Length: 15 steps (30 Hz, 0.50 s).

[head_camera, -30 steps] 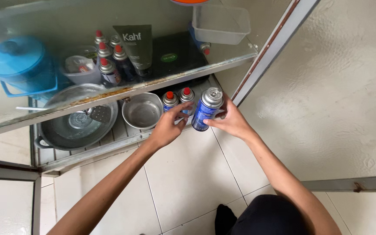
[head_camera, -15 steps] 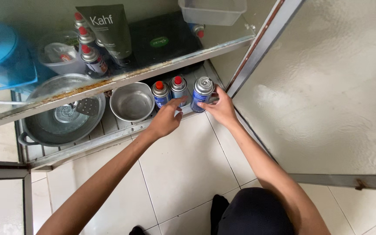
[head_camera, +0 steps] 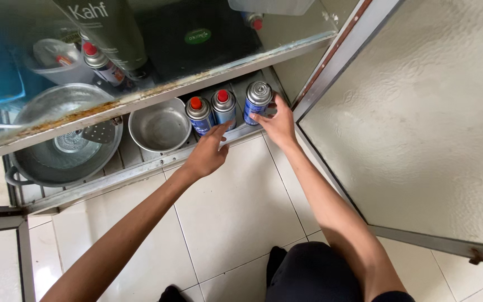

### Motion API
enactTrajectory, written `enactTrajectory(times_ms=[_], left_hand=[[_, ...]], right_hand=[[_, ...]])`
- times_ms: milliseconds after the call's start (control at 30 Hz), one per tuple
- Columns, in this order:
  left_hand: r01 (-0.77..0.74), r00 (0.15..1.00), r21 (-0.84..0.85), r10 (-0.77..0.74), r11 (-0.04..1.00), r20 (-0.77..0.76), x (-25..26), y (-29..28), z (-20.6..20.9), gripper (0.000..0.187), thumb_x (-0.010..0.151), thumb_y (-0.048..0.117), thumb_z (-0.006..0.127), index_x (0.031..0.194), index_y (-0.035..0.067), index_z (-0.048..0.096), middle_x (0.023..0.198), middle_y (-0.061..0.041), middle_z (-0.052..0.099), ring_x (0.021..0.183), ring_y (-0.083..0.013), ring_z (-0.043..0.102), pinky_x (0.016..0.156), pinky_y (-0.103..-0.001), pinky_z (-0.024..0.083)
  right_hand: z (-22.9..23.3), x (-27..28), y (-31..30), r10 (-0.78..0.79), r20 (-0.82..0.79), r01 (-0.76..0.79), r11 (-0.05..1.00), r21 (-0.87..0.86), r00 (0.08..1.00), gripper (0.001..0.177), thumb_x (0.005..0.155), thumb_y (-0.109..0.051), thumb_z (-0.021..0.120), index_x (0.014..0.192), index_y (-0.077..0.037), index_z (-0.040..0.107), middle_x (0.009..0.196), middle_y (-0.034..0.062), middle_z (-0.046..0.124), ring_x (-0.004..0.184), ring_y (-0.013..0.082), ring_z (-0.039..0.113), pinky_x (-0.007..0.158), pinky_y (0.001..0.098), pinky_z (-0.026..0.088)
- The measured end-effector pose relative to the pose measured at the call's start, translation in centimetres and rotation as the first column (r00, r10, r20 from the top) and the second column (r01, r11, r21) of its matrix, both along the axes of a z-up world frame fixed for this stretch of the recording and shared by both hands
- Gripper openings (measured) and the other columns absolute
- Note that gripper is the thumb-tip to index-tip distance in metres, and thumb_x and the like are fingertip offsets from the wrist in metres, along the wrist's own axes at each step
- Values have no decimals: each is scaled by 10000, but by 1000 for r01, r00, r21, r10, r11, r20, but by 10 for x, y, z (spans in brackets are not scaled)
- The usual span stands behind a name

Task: The person unpacks items from a black bag and a green tote onto a metal shelf, then transfers them into a glass-front cabinet. Items include aerosol cans, a white mug, a small green bottle, a blue bottle, a jar, and snack packets. The person places aerosol cans on the lower shelf and snacks on the middle shelf.

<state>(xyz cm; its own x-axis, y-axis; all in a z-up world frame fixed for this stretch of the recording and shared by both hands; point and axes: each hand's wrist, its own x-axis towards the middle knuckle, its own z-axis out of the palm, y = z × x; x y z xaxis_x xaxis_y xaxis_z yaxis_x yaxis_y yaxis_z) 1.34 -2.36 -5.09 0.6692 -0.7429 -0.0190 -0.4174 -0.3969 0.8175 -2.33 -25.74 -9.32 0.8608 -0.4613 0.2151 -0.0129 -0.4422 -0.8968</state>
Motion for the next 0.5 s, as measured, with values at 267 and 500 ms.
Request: enactTrajectory(times_ms=[267, 500], left_hand=[[-1, 1000, -9, 1, 1000, 10, 3, -5, 4, 698, 885, -39, 594, 1541, 63, 379, 1452, -200, 529, 1179, -334, 653, 1000, -415, 527], [-1, 1000, 2, 1, 1000, -6, 3, -8, 4, 692, 875, -42, 595, 1528, 57, 387, 1474, -199, 523, 1173, -328, 662, 1000, -409, 526]], right_hand=[[-18, 11, 5, -8, -17, 9, 1000, 27, 1000, 636, 757, -162, 910, 1297, -33, 601, 1204, 91, 728, 1104, 200, 702, 889, 348, 628], [-23, 16, 5, 5, -27, -3, 998, 70, 1000, 683, 758, -144, 895, 1353, -43, 575, 1261, 101, 698, 1119, 206, 686, 885, 359, 631]])
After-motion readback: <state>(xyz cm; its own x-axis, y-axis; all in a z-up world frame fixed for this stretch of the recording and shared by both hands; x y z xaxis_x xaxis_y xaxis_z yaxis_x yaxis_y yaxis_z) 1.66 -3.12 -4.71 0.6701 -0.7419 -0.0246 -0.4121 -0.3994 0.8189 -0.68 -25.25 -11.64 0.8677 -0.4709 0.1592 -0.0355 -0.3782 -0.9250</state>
